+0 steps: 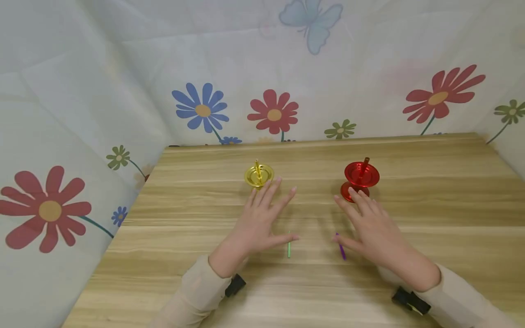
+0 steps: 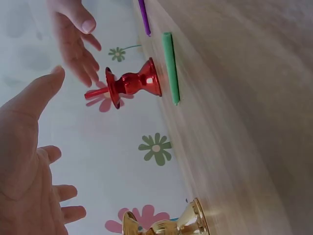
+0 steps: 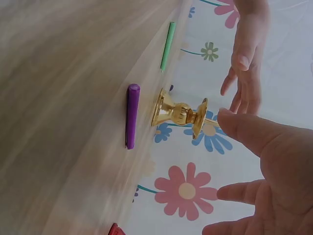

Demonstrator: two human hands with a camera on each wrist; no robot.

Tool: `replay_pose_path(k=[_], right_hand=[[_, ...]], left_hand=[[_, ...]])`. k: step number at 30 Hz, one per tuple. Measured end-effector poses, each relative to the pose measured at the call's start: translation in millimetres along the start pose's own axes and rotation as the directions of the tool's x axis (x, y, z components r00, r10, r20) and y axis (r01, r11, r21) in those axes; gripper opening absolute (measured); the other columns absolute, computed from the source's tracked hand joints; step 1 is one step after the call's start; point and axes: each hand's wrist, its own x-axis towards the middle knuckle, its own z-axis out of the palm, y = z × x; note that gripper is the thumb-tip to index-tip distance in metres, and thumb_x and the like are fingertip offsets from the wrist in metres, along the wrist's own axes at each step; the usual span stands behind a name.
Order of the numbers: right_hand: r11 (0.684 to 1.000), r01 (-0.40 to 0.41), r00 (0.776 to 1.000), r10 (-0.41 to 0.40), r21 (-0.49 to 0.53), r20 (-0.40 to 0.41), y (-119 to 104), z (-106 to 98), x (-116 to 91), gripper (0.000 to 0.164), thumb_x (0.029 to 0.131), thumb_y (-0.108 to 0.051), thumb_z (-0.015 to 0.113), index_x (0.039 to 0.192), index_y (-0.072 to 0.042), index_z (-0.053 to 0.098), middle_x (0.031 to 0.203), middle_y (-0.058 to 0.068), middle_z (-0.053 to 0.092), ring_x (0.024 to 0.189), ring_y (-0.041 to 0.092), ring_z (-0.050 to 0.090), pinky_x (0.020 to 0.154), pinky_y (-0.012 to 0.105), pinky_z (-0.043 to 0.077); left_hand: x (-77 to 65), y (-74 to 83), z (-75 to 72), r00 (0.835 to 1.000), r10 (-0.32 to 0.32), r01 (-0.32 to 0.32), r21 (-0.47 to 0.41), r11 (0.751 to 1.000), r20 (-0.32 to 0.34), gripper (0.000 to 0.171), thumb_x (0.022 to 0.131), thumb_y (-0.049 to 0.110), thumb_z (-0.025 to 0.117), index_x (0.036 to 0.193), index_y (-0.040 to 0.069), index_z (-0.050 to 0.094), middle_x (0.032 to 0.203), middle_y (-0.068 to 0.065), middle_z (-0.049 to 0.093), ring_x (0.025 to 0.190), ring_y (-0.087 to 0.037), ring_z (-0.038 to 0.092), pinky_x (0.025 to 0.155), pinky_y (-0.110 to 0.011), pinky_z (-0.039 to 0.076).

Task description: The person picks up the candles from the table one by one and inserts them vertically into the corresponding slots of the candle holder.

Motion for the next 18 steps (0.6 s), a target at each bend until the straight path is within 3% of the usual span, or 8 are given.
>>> replay_pose_path(k=[9,15,18], right_hand=[[0.999,-0.014,1.000,0.014,0.036,0.009,-2,-6,0,0.077,0.078,-0.040,0.075,0.139,-0.006,0.044,0.136,0.028,0.045,0.121,0.048,0.045,0.094,0.064,0.040],[0.998,-0.029,0.999,0.030,0.062,-0.013,-2,-12,-2,0.075,0.077,-0.039,0.076,0.137,-0.005,0.046,0.127,0.026,0.053,0.111,0.045,0.053,0.089,0.060,0.045],[0.997,-0.044,0.999,0.044,0.071,-0.006,-2,-13,-3,0.075,0.078,-0.039,0.076,0.138,-0.005,0.046,0.125,0.024,0.055,0.109,0.044,0.054,0.086,0.059,0.047]], left_hand=[[0.4,-2.4,-6.7,0.999,-0.026,0.025,-0.022,0.999,-0.040,0.093,0.077,0.064,0.064,0.151,0.024,0.024,0.156,-0.013,0.020,0.139,-0.039,0.029,0.109,-0.058,0.030],[2.1,-6.4,-8.8,0.991,-0.009,0.002,-0.053,0.999,-0.137,0.092,0.075,0.057,0.071,0.148,0.018,0.031,0.151,-0.017,0.029,0.134,-0.034,0.037,0.105,-0.055,0.038],[1.7,-10.0,-10.9,0.984,-0.033,0.021,-0.070,0.997,-0.173,0.090,0.075,0.053,0.074,0.146,0.016,0.034,0.148,-0.019,0.033,0.131,-0.035,0.041,0.103,-0.054,0.041]])
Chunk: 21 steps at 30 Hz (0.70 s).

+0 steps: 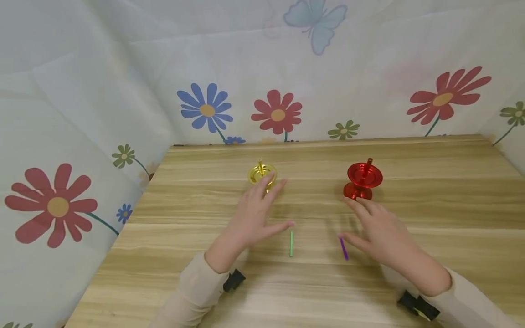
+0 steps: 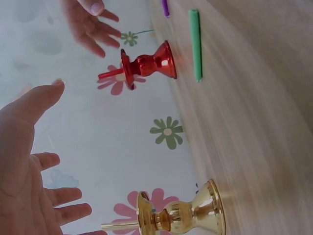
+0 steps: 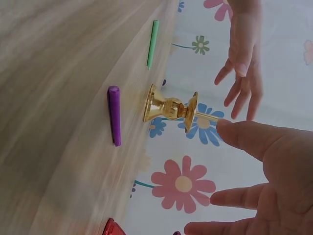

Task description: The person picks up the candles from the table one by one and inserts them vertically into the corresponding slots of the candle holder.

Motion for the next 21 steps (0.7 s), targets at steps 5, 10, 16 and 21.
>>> replay_pose_path(k=[5,10,16,21], right_hand=[[1.000,-0.019,1.000,0.019,-0.005,0.017,0,0,-1,0.073,0.079,-0.040,0.074,0.137,-0.005,0.046,0.123,0.024,0.056,0.108,0.043,0.055,0.084,0.059,0.048],[0.999,-0.030,0.999,0.031,-0.022,0.035,-1,-1,-2,0.066,0.080,-0.040,0.073,0.129,-0.001,0.054,0.117,0.023,0.059,0.106,0.042,0.055,0.083,0.057,0.048],[0.999,-0.039,0.998,0.040,-0.017,0.052,-3,1,-2,0.060,0.079,-0.038,0.074,0.122,0.001,0.058,0.115,0.023,0.060,0.103,0.043,0.057,0.082,0.058,0.049],[0.999,-0.045,0.998,0.046,-0.012,0.047,-3,2,-2,0.057,0.078,-0.035,0.075,0.118,0.003,0.059,0.112,0.023,0.061,0.100,0.043,0.059,0.081,0.057,0.049]], left_hand=[[1.9,-6.2,-5.7,0.995,-0.097,0.099,-0.084,0.992,0.017,0.085,0.079,0.046,0.073,0.148,0.017,0.032,0.148,-0.020,0.033,0.131,-0.038,0.040,0.102,-0.056,0.041],[1.8,-12.5,-8.6,0.986,-0.162,0.166,-0.119,0.979,0.039,0.079,0.084,0.043,0.069,0.147,0.016,0.031,0.149,-0.022,0.031,0.132,-0.042,0.037,0.102,-0.058,0.040],[3.4,-19.7,-10.5,0.975,-0.222,0.221,-0.162,0.962,0.014,0.076,0.085,0.037,0.069,0.146,0.010,0.032,0.145,-0.023,0.035,0.130,-0.041,0.039,0.103,-0.056,0.039],[9.0,-28.9,-10.2,0.964,-0.267,0.258,-0.208,0.943,-0.015,0.072,0.086,0.031,0.069,0.143,0.007,0.034,0.140,-0.020,0.041,0.129,-0.038,0.040,0.106,-0.053,0.038]])
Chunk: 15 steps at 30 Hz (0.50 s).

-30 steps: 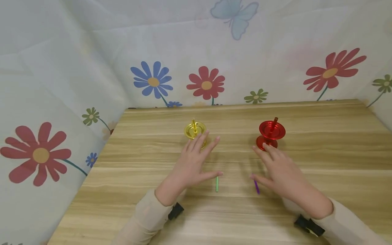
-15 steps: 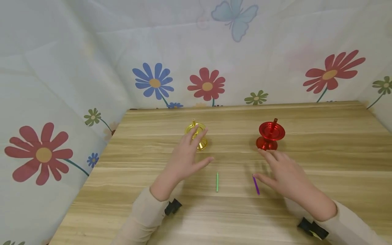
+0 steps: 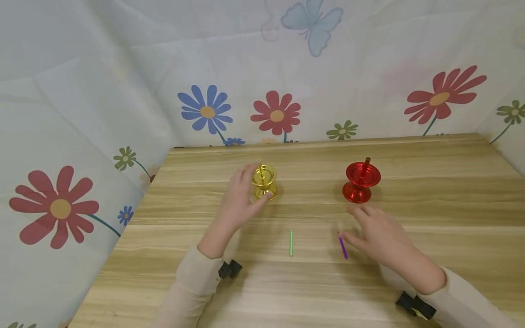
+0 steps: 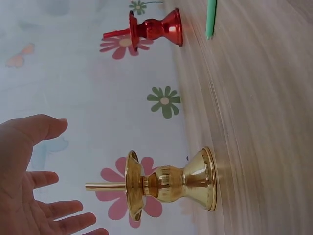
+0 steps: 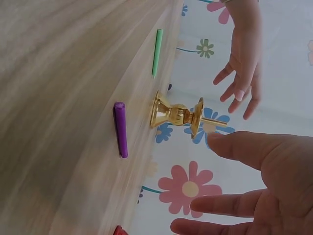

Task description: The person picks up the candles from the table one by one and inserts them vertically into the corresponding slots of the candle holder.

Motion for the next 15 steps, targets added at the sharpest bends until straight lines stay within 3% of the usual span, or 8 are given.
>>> replay_pose_path(k=[5,11,15], right_hand=[[0.999,-0.031,0.999,0.031,0.006,0.016,-1,-1,0,0.052,0.079,-0.035,0.075,0.112,0.002,0.062,0.109,0.021,0.063,0.099,0.041,0.060,0.082,0.055,0.050],[0.999,-0.046,0.998,0.045,0.010,0.033,-2,1,-1,0.041,0.079,-0.035,0.075,0.101,0.000,0.067,0.096,0.015,0.067,0.086,0.034,0.063,0.074,0.048,0.053],[0.999,-0.034,0.999,0.033,0.018,0.031,-3,2,-1,0.036,0.078,-0.031,0.075,0.095,-0.001,0.067,0.088,0.011,0.068,0.080,0.030,0.063,0.070,0.045,0.053]], left_hand=[[6.9,-7.3,-0.4,0.997,-0.080,0.081,-0.074,0.994,0.007,0.071,0.086,0.029,0.068,0.143,0.005,0.034,0.141,-0.017,0.042,0.131,-0.033,0.039,0.109,-0.049,0.035],[11.9,-14.6,1.0,0.983,-0.175,0.181,-0.141,0.973,0.055,0.073,0.086,0.031,0.067,0.145,0.006,0.032,0.143,-0.018,0.038,0.132,-0.033,0.037,0.109,-0.051,0.035],[17.1,-19.4,2.1,0.968,-0.237,0.250,-0.230,0.941,0.084,0.071,0.087,0.028,0.068,0.144,0.006,0.032,0.141,-0.021,0.037,0.126,-0.037,0.041,0.103,-0.053,0.040]])
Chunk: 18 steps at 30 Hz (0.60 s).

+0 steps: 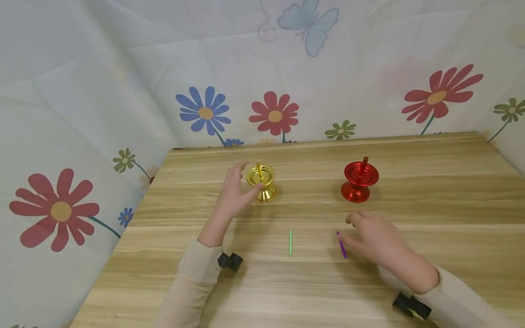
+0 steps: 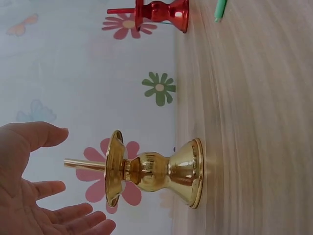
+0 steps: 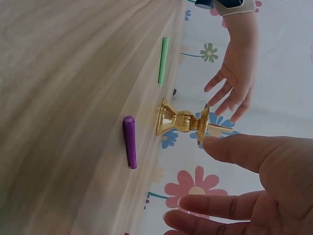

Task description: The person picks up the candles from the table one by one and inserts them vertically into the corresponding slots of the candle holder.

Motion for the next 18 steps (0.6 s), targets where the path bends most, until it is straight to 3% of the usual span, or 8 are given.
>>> replay_pose_path(k=[9,18], right_hand=[[1.000,-0.020,1.000,0.020,0.022,0.021,-2,3,1,0.031,0.078,-0.029,0.076,0.091,-0.002,0.065,0.082,0.008,0.066,0.074,0.026,0.063,0.062,0.041,0.052],[1.000,-0.025,0.999,0.025,0.017,0.036,0,7,3,0.028,0.076,-0.027,0.077,0.085,-0.005,0.064,0.081,0.007,0.066,0.071,0.025,0.062,0.060,0.040,0.051]], left_hand=[[13.5,-8.1,-1.9,0.988,-0.142,0.151,-0.215,0.965,0.057,0.063,0.089,0.022,0.063,0.142,0.005,0.034,0.141,-0.026,0.039,0.122,-0.043,0.045,0.099,-0.053,0.044],[22.0,-14.4,0.8,0.970,-0.238,0.243,-0.294,0.924,0.056,0.056,0.091,0.019,0.061,0.139,0.004,0.037,0.138,-0.026,0.042,0.122,-0.041,0.046,0.102,-0.050,0.042]])
